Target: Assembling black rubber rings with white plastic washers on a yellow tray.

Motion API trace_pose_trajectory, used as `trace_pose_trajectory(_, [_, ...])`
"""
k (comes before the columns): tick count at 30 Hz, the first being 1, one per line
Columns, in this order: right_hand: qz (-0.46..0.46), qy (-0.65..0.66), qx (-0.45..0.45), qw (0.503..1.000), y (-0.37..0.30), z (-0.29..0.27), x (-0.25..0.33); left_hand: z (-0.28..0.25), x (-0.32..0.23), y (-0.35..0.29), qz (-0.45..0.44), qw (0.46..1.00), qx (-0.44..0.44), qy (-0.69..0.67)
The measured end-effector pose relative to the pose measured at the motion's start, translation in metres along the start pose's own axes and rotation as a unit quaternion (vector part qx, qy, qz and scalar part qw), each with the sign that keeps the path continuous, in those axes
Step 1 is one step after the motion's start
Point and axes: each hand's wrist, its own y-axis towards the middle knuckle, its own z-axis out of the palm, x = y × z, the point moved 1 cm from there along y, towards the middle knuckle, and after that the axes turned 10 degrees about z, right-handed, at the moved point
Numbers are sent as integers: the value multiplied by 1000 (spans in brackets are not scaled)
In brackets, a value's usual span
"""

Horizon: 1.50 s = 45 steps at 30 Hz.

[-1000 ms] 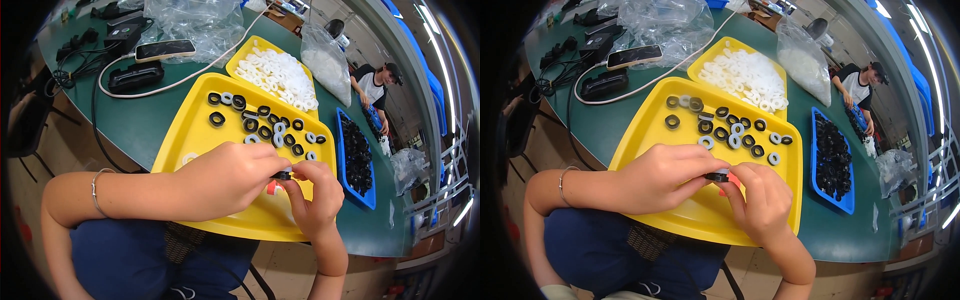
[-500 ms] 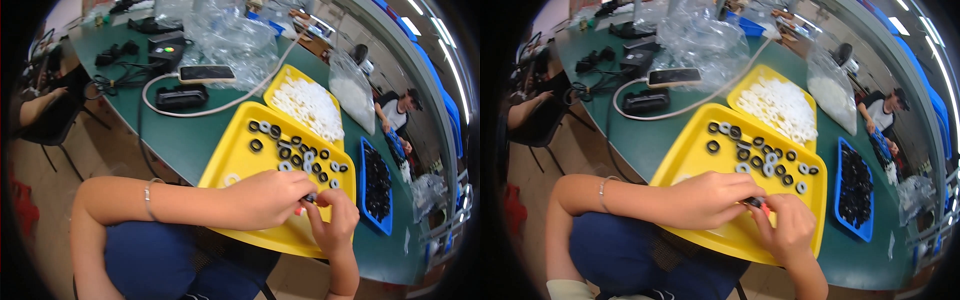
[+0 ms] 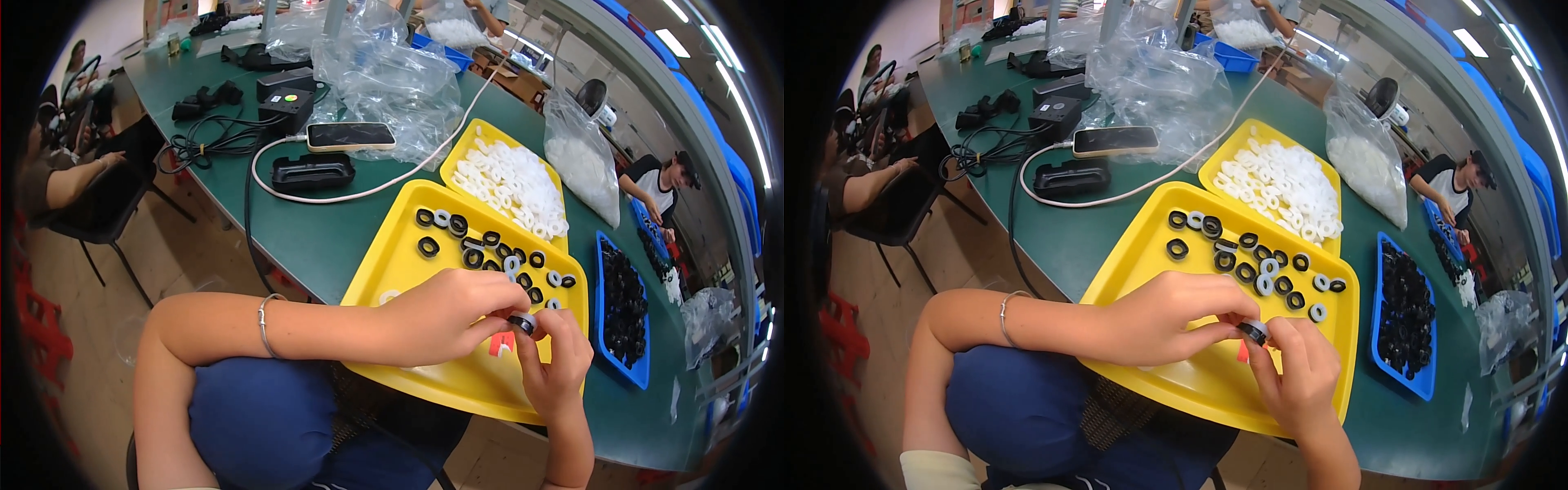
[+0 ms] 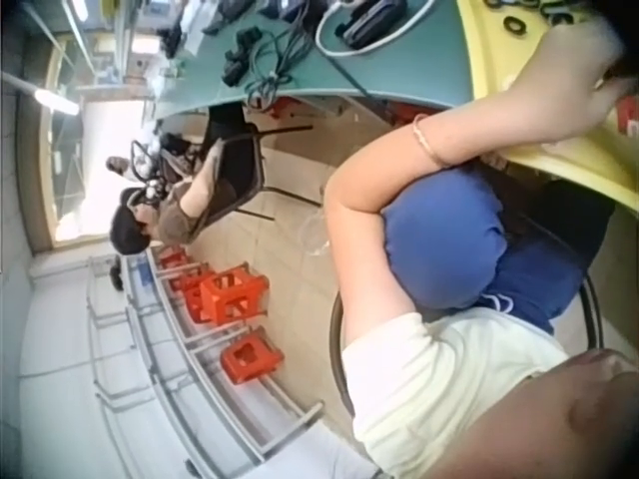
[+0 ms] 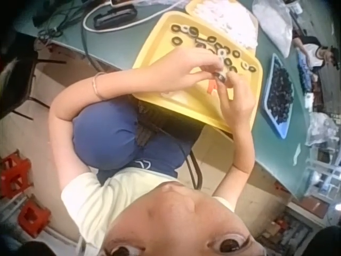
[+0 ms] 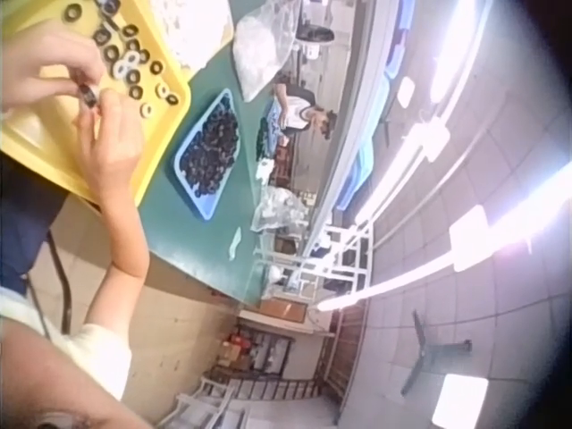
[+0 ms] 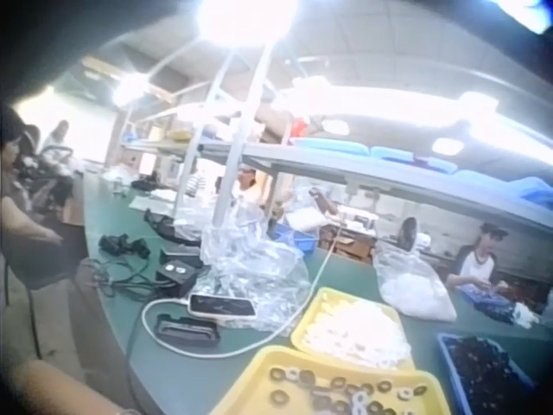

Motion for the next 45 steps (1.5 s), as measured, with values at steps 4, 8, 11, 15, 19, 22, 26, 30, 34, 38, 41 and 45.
trace_pose_trajectory(4, [-24,-23,3,999,0,-3,2,1,0,1,29,1000,10,-1])
trace_pose_trajectory(8, [-57,-27,-6,998,0,-4,1,0,-2,1,34,999,16,-21])
trace_pose_trajectory(11, [-76,-35,-6,996,-1,-8,2,2,-2,1,35,998,35,-32])
trace_pose_trajectory(15, [-41,-6,2,999,-2,-7,2,3,-3,2,23,997,45,-54])
trace_pose_trajectory(19, [-24,11,2,1000,0,0,-3,-3,-4,3,-12,998,44,-36])
trace_pose_trajectory(22, [-18,-6,1,1000,0,5,-4,-5,-5,2,-20,999,40,-28])
trace_pose_trajectory(26, [-52,-30,19,998,1,3,-2,-2,-3,0,-18,999,42,0])
trace_pose_trajectory(30, [-76,-51,18,996,2,-4,3,-4,-6,3,23,997,67,32])
trace_pose_trajectory(34, [13,11,81,997,3,1,-1,-2,-6,3,-3,993,83,82])
trace_pose_trajectory(38, [41,14,116,992,1,-1,0,0,-6,2,-16,992,86,88])
trace_pose_trajectory(41, [87,47,135,986,2,-7,1,0,-11,4,-112,993,18,-30])
trace_pose_trajectory(45, [217,53,16,975,9,-7,-25,-12,-5,6,-88,987,75,115])
